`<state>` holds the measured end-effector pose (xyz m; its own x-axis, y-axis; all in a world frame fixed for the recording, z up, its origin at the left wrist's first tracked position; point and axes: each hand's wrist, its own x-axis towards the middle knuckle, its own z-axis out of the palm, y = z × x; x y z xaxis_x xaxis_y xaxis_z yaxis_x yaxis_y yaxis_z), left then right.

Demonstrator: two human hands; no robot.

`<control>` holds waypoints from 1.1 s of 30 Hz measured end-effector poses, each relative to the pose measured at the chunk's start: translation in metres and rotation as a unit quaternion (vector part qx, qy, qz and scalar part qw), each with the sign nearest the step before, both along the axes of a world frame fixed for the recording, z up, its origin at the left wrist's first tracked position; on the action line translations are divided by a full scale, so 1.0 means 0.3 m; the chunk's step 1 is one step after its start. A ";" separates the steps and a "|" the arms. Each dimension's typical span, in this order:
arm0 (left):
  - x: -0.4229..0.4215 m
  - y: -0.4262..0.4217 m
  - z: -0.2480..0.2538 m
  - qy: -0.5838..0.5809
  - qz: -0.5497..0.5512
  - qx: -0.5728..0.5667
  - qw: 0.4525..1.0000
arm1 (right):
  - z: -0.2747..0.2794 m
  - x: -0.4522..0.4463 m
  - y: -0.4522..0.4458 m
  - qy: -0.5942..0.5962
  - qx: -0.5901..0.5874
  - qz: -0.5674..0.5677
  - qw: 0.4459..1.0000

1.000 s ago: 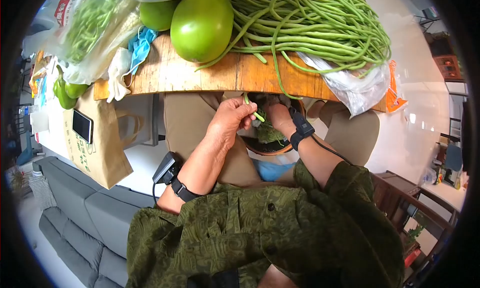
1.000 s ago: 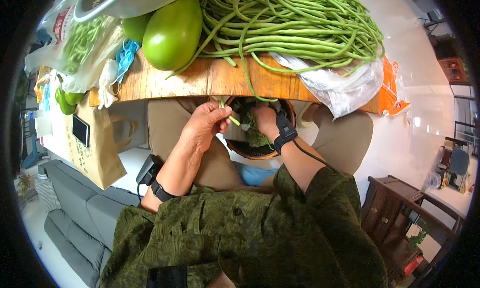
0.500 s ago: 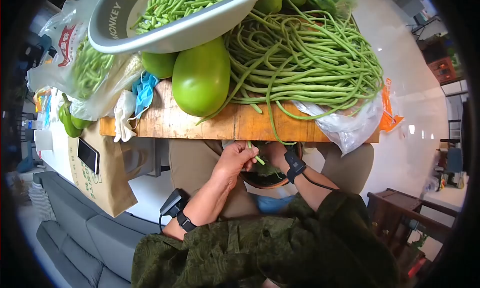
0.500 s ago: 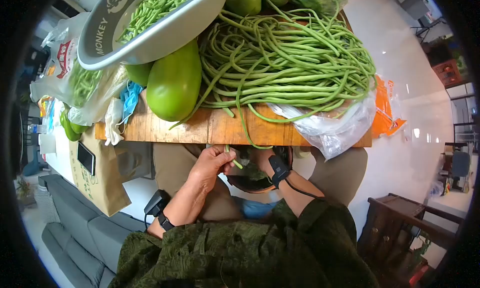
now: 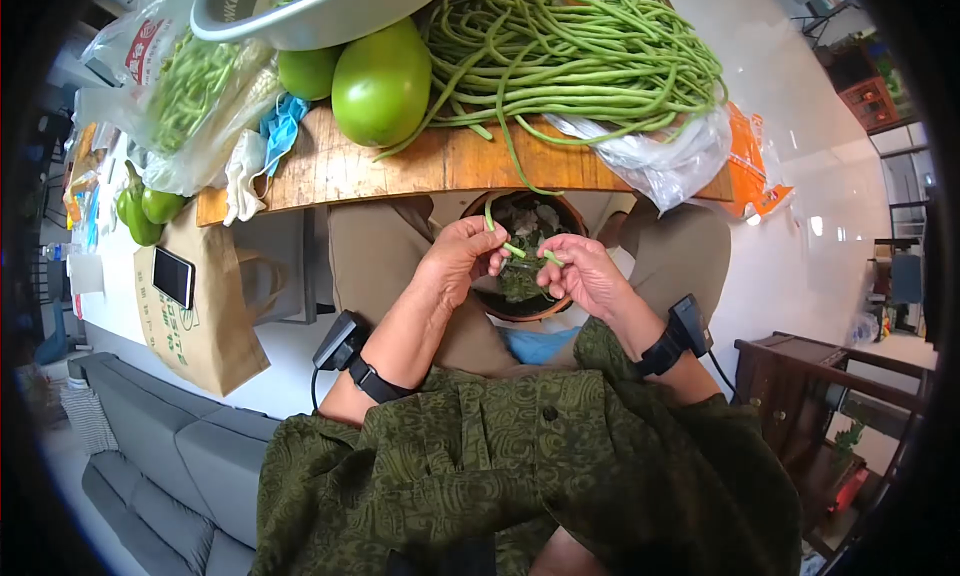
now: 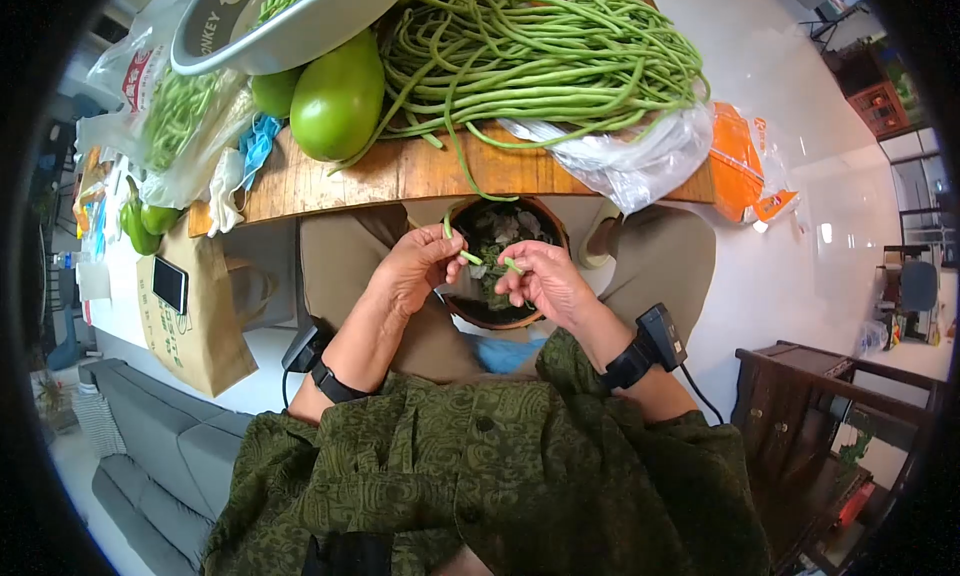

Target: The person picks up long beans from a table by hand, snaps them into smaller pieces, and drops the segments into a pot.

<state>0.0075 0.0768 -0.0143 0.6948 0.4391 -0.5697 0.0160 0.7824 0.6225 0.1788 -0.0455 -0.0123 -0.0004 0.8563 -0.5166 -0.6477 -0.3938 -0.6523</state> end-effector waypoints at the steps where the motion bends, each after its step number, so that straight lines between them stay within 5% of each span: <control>1: 0.001 -0.010 0.000 0.002 -0.003 0.003 1.000 | 0.024 -0.013 -0.010 0.032 0.015 -0.004 0.999; 4: 0.011 -0.043 0.001 -0.025 -0.034 -0.008 0.999 | 0.034 -0.047 -0.017 0.056 0.025 -0.012 0.998; 11: 0.025 -0.098 0.006 -0.059 -0.030 -0.053 0.996 | 0.007 -0.068 -0.042 -0.096 0.038 0.040 0.994; 14: 0.023 -0.086 0.011 -0.093 -0.017 -0.102 0.990 | 0.040 -0.043 -0.056 -0.028 0.040 0.089 0.995; 19: 0.033 -0.098 0.009 -0.078 -0.007 -0.043 0.996 | 0.042 -0.063 -0.062 -0.070 0.060 0.081 0.992; 22: 0.044 -0.112 0.016 -0.039 0.013 0.014 0.999 | 0.022 -0.072 -0.064 -0.158 0.059 0.066 0.983; 24: 0.046 -0.118 0.024 -0.012 0.018 0.023 1.000 | 0.020 -0.078 -0.064 -0.345 0.098 0.063 0.931; 31: 0.061 -0.135 0.030 0.022 0.026 0.072 0.997 | 0.007 -0.083 -0.065 -0.413 0.094 0.056 0.904; 33: 0.063 -0.141 0.031 0.029 0.033 0.085 0.995 | -0.034 -0.083 -0.059 -0.705 0.192 0.014 0.682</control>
